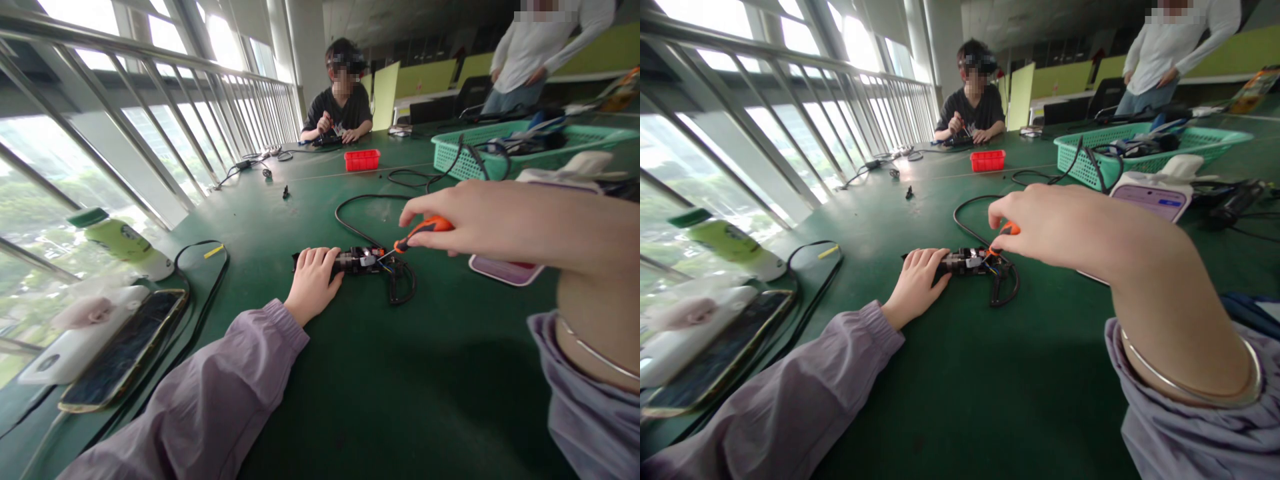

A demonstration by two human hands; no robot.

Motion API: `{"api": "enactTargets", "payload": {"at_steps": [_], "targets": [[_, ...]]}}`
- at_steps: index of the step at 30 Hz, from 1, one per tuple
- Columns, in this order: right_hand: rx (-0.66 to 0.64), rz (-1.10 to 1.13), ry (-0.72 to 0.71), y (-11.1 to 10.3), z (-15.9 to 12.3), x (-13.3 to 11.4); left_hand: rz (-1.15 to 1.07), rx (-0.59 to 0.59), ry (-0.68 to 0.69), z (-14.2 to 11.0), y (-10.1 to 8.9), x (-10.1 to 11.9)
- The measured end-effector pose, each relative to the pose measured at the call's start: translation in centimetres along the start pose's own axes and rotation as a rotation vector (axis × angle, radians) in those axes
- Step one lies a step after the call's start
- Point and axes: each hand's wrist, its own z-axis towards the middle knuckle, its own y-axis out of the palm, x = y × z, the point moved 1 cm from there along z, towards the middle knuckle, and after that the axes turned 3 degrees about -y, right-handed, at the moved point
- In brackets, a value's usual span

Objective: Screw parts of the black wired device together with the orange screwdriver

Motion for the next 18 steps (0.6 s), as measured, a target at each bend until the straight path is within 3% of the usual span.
{"api": "enactTargets", "payload": {"at_steps": [4, 11, 18], "targets": [[0.058, -0.013, -0.048, 0.08, 0.13, 0.34, -0.004, 0.002, -0.002, -0.02, 0.0, 0.0], [-0.128, 0.067, 0.087, 0.91, 0.65, 0.71, -0.003, 0.002, -0.002, 0.01, 0.03, 0.01], [0.088, -0.047, -0.056, 0.6, 0.54, 0.91, -0.006, 0.005, 0.001, 0.03, 0.05, 0.04]]}}
